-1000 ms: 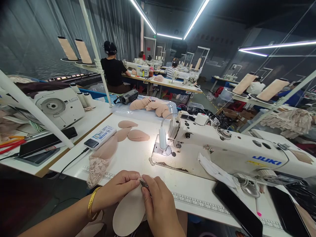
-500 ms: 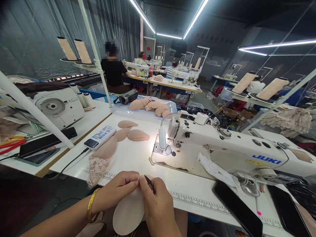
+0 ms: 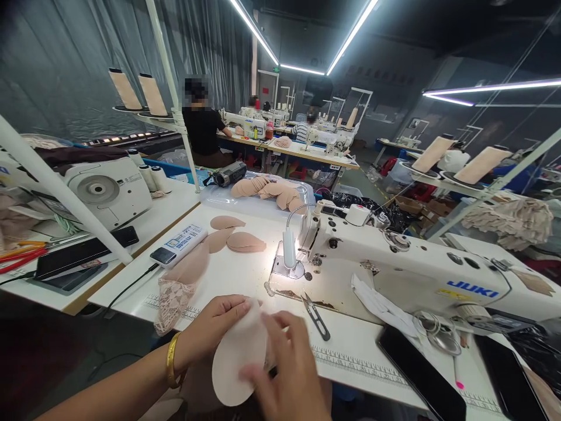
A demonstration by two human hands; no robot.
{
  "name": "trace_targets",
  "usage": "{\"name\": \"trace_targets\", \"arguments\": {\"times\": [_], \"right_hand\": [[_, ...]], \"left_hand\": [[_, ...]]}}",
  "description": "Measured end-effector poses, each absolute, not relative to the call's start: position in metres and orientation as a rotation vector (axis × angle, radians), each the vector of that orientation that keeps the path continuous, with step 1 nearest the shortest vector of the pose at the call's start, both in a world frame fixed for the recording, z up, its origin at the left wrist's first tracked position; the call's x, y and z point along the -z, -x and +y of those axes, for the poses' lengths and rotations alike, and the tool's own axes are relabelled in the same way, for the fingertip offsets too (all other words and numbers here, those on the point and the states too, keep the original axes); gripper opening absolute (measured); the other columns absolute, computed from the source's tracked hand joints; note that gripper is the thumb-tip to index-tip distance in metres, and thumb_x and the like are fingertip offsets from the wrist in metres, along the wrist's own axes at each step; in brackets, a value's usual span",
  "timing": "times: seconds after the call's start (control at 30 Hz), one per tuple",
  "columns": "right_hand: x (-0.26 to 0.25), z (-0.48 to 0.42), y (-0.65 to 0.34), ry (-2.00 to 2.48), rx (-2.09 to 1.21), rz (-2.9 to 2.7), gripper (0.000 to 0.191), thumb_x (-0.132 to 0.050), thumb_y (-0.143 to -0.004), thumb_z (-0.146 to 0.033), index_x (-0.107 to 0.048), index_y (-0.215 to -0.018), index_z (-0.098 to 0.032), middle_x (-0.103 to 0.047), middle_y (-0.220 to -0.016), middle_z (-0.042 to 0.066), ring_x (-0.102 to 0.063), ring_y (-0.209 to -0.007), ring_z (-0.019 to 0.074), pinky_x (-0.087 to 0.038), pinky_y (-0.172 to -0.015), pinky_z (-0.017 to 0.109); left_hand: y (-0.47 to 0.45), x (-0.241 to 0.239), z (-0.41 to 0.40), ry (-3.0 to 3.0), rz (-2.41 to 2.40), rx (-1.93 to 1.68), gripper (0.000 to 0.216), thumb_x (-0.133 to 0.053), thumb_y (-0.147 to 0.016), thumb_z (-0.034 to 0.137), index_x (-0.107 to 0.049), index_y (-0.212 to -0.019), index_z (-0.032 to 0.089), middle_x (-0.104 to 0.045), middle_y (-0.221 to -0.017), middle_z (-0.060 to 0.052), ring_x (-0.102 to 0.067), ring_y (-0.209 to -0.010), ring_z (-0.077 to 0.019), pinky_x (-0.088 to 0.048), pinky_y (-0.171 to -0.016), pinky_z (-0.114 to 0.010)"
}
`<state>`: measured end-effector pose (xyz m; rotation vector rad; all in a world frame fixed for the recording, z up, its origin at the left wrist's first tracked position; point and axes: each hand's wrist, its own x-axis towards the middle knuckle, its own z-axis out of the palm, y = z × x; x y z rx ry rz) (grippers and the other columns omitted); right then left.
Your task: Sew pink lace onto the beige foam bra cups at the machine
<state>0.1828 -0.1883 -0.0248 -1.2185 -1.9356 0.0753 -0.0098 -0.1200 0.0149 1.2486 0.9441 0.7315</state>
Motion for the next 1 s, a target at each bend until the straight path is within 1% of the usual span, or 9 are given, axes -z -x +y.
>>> {"name": "trace_targets", "arguments": {"times": [0.03,0.1,0.23,0.3,0.37,0.6,0.7,0.83,1.0], "right_hand": [[0.025,-0.196,-0.169,1.156,-0.105,-1.980,0.063,-0.060,-0.095,-0.054,-0.046,-0.149,-0.024,-0.051,-0.133,0.019,-0.056,-0.117,0.0365,-0.056,-0.090,0.050],[0.027,-0.207,-0.149,1.110,-0.033,-2.040,0.053,-0.063,-0.095,-0.044,-0.050,-0.144,-0.027,-0.055,-0.130,0.016,-0.058,-0.116,0.0375,-0.054,-0.094,0.053],[0.024,-0.206,-0.150,1.127,-0.358,-1.940,0.016,-0.047,-0.101,-0.018,-0.060,-0.108,-0.024,-0.062,-0.094,0.005,-0.061,-0.081,0.0205,-0.054,-0.074,0.032],[0.017,-0.200,-0.161,1.137,-0.661,-1.804,0.017,-0.043,-0.105,-0.025,-0.058,-0.097,-0.023,-0.059,-0.087,0.002,-0.059,-0.077,0.0173,-0.052,-0.071,0.027],[0.011,-0.196,-0.168,1.166,-0.865,-1.623,0.024,-0.043,-0.107,-0.036,-0.058,-0.094,-0.022,-0.058,-0.086,0.001,-0.059,-0.078,0.0166,-0.052,-0.072,0.026],[0.019,-0.194,-0.166,1.110,-1.111,-1.311,0.034,-0.050,-0.102,-0.054,-0.060,-0.099,-0.022,-0.062,-0.083,0.002,-0.059,-0.072,0.0172,-0.051,-0.067,0.026],[0.024,-0.191,-0.166,1.131,-1.000,-1.330,0.038,-0.050,-0.101,-0.058,-0.061,-0.098,-0.022,-0.062,-0.081,0.002,-0.059,-0.071,0.0178,-0.051,-0.064,0.026],[0.027,-0.189,-0.167,1.116,-0.949,-1.269,0.034,-0.054,-0.100,-0.054,-0.062,-0.097,-0.021,-0.061,-0.079,0.002,-0.057,-0.070,0.0175,-0.051,-0.066,0.027],[0.034,-0.190,-0.160,1.058,-0.976,-1.181,0.032,-0.054,-0.100,-0.053,-0.060,-0.096,-0.022,-0.060,-0.077,0.001,-0.056,-0.069,0.0177,-0.051,-0.067,0.029]], "left_hand": [[0.007,-0.014,-0.120,-1.243,0.938,-0.763,0.059,-0.063,-0.082,0.072,-0.066,-0.082,0.014,-0.062,-0.081,-0.004,-0.055,-0.084,-0.0222,-0.045,-0.078,-0.032],[0.004,-0.014,-0.120,-1.235,0.948,-0.804,0.060,-0.062,-0.082,0.073,-0.068,-0.082,0.013,-0.063,-0.080,-0.005,-0.055,-0.086,-0.0231,-0.046,-0.080,-0.033],[0.005,-0.015,-0.121,-1.170,0.938,-0.824,0.065,-0.066,-0.082,0.073,-0.070,-0.109,0.014,-0.060,-0.082,-0.003,-0.053,-0.079,-0.0191,-0.045,-0.073,-0.031],[0.008,-0.016,-0.123,-1.120,0.885,-0.828,0.074,-0.068,-0.083,0.070,-0.057,-0.134,0.017,-0.055,-0.082,0.000,-0.048,-0.070,-0.0144,-0.040,-0.065,-0.027],[0.010,-0.016,-0.126,-1.138,0.823,-0.841,0.079,-0.074,-0.082,0.064,-0.045,-0.142,0.022,-0.053,-0.086,0.001,-0.046,-0.068,-0.0121,-0.038,-0.064,-0.025],[0.019,-0.018,-0.133,-1.276,0.759,-0.858,0.051,-0.075,-0.085,0.053,-0.055,-0.120,0.020,-0.053,-0.084,0.001,-0.047,-0.076,-0.0138,-0.038,-0.068,-0.025],[0.027,-0.025,-0.133,-1.050,0.738,-0.847,0.052,-0.067,-0.091,0.056,-0.053,-0.127,0.021,-0.060,-0.085,-0.003,-0.052,-0.077,-0.0155,-0.040,-0.069,-0.026],[0.039,-0.028,-0.134,-0.874,0.657,-0.757,0.057,-0.077,-0.085,0.038,-0.051,-0.132,0.019,-0.068,-0.098,-0.008,-0.057,-0.080,-0.0145,-0.042,-0.070,-0.024],[0.037,0.008,-0.135,-0.971,0.756,-0.818,0.072,-0.090,-0.071,0.036,-0.048,-0.128,0.024,-0.061,-0.088,0.002,-0.050,-0.064,-0.0086,-0.036,-0.057,-0.020]]}}
